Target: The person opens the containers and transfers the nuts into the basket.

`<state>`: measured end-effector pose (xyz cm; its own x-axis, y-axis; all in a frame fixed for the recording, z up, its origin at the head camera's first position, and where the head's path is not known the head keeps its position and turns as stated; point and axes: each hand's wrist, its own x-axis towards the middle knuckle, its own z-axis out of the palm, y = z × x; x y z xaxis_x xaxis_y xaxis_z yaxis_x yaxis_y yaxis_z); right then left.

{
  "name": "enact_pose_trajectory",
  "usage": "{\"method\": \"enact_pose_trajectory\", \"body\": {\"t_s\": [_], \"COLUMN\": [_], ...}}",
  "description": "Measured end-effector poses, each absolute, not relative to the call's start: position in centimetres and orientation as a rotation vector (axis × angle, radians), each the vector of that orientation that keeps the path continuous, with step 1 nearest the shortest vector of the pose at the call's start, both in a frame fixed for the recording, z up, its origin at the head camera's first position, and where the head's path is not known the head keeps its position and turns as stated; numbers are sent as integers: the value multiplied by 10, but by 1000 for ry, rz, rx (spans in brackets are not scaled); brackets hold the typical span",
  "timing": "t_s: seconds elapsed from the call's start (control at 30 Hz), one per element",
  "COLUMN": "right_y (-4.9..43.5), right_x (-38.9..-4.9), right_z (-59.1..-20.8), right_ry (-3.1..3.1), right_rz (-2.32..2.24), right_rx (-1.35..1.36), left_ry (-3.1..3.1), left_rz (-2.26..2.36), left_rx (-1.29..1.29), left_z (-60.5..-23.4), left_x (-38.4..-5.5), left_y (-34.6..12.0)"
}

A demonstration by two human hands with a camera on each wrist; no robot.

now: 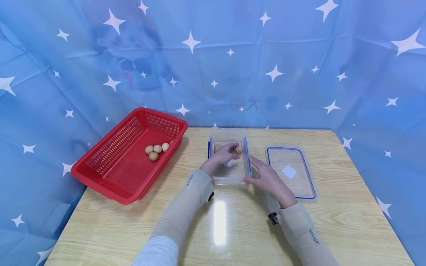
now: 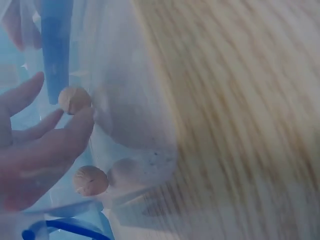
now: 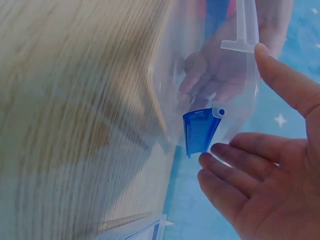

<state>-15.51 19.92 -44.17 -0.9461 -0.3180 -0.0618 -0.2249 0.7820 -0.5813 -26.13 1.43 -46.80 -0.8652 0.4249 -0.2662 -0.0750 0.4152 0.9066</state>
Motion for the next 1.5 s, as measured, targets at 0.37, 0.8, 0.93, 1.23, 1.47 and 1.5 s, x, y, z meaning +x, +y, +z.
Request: {"method": "enact_pose_trajectory", "body": {"t_s": [0.37,0.8,0.93,1.23,1.47,1.5], "right_y": [202,202,202,200,199,199], "right_x": [-156,-156,-156,-156,-156,-156], "right_z": [-442,-444,-444,-443,-442,-442], "right_ry": [2812,2824,2827,2831,2826,2826], "right_rz": [-888,-890,-891,-883,-882,-881], "right_rx": [-418,-436,-442,-446,-442,-442], "left_ry": [2185,2129,2081,2023,2033,2036], "left_rz": [1500,1584,1633,1690,1708,1710], "left_rx": [331,236,221,195,201,205], "left_z": [-472,-476,-477,-479,-480,-479], "left_x": [-265,-265,-266,-267,-268,-268], "left_y": [19,20,21,20,18,18]}}
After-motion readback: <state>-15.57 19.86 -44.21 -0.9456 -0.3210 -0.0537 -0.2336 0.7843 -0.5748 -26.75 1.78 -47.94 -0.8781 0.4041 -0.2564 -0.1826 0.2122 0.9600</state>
